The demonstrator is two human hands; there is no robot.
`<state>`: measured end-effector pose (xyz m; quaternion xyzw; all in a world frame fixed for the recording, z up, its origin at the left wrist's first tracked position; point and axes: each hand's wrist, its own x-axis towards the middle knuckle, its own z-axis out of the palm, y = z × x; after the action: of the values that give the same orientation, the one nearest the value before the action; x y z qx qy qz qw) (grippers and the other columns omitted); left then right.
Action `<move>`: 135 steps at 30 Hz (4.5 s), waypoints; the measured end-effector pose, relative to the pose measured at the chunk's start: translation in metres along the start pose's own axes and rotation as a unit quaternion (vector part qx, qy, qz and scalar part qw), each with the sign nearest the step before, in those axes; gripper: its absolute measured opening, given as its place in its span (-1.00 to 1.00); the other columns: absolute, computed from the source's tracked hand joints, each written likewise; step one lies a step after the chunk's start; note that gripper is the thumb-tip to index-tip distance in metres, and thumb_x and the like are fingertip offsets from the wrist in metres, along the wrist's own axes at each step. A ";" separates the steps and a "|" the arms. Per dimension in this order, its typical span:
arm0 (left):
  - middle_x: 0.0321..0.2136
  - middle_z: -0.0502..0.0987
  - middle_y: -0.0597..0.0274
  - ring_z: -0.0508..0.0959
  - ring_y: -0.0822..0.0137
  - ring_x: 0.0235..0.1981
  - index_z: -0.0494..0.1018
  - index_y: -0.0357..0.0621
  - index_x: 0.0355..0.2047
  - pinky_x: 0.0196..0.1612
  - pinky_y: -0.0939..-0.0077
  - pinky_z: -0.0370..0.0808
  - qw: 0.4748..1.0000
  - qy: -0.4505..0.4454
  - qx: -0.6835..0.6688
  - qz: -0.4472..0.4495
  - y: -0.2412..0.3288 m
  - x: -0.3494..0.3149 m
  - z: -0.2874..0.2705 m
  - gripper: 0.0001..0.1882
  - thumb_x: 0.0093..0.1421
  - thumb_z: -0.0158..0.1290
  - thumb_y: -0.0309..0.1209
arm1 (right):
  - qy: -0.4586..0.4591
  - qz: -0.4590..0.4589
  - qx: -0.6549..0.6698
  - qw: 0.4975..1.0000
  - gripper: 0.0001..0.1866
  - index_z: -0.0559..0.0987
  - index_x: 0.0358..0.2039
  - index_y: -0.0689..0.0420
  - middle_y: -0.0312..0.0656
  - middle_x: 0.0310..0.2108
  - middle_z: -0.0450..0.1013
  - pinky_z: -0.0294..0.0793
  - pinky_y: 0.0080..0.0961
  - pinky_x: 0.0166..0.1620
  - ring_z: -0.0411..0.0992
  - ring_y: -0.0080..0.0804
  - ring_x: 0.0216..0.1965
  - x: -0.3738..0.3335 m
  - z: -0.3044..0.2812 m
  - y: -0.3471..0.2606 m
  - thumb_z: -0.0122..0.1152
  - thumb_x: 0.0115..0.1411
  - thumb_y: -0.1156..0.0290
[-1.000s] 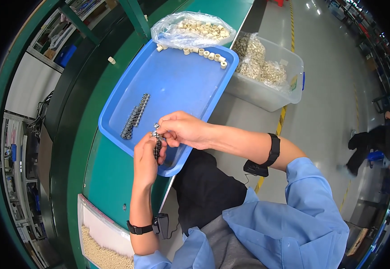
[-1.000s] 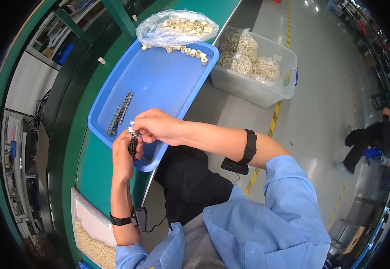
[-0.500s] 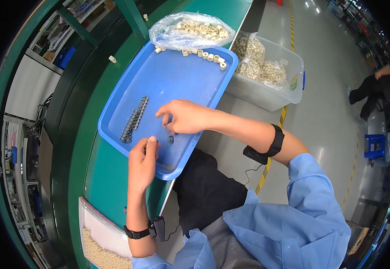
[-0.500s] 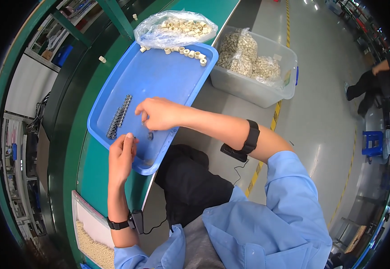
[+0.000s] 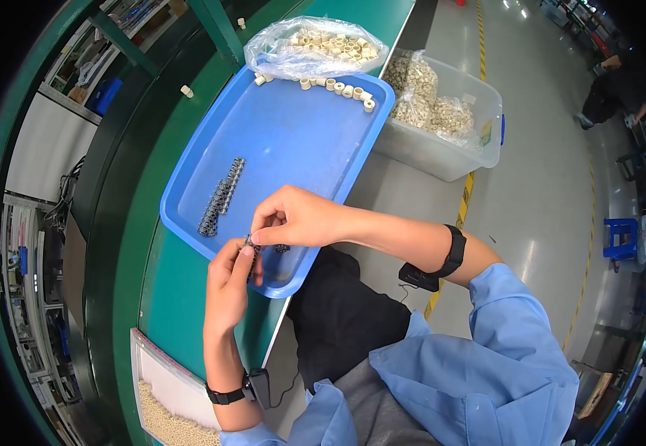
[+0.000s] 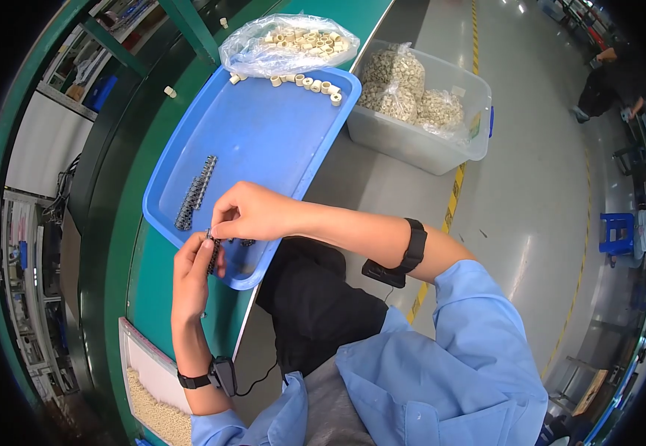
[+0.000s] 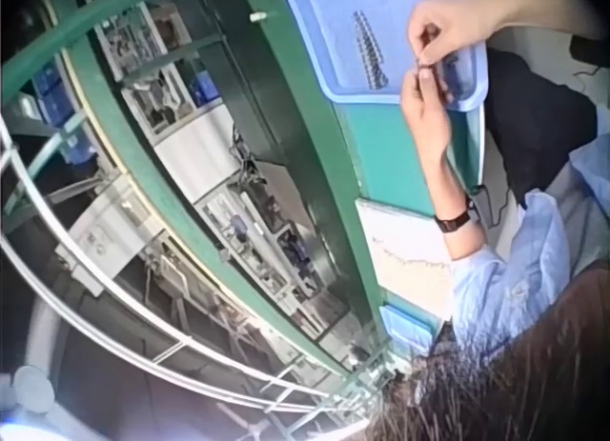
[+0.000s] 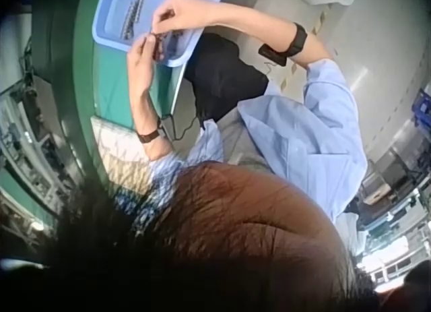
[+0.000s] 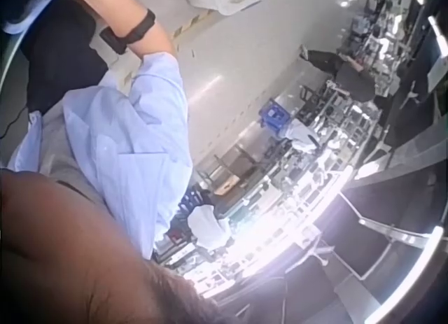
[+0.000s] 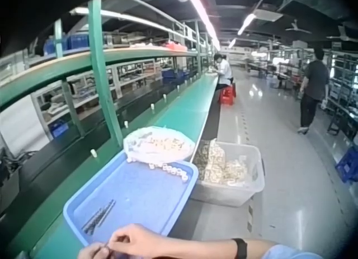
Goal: The person picks up a white plastic component and a metal piece, fits them together by hand, and places the assembly onto a green work surface. They then pick up a metal strip and insert metal pieces into it before placing the completed strip into a blue tray.
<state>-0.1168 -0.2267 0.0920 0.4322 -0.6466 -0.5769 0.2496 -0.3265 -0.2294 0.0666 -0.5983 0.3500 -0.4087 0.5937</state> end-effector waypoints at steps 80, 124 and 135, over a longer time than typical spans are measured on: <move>-0.57 0.38 0.24 0.31 0.43 -0.55 0.32 -0.24 -0.27 -0.45 0.55 0.31 0.947 0.274 0.062 0.153 -0.021 0.010 0.048 -0.52 0.51 -0.34 -0.06 | 0.061 -0.115 -0.030 0.991 -0.86 0.57 -0.42 0.24 -0.18 -0.52 0.50 0.37 -0.43 -0.38 0.41 -0.44 -0.50 -0.020 0.039 0.011 0.19 0.21 0.44; -0.63 0.13 0.40 0.18 0.51 -0.57 0.23 -0.26 0.16 -0.46 0.57 0.11 0.922 0.334 -0.055 0.189 -0.038 0.000 0.019 -0.21 0.41 -0.38 0.28 | 0.060 -0.107 -0.149 0.981 -0.81 0.48 -0.49 0.27 -0.14 -0.59 0.44 0.30 -0.32 -0.46 0.37 -0.33 -0.57 0.004 0.080 0.005 0.15 0.21 0.43; -0.57 0.14 0.42 0.17 0.51 -0.53 0.31 -0.30 0.04 -0.45 0.55 0.11 0.923 0.303 -0.072 0.224 -0.055 0.004 0.018 -0.22 0.41 -0.37 0.27 | -0.003 -0.111 -0.001 0.994 -0.79 0.50 -0.49 0.24 -0.30 -0.57 0.39 0.30 -0.47 -0.37 0.29 -0.56 -0.48 0.007 0.079 0.020 0.17 0.25 0.41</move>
<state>-0.1190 -0.2187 0.0348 0.4115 -0.5766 -0.3922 0.5869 -0.2512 -0.2031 0.0503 -0.6356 0.2798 -0.4696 0.5451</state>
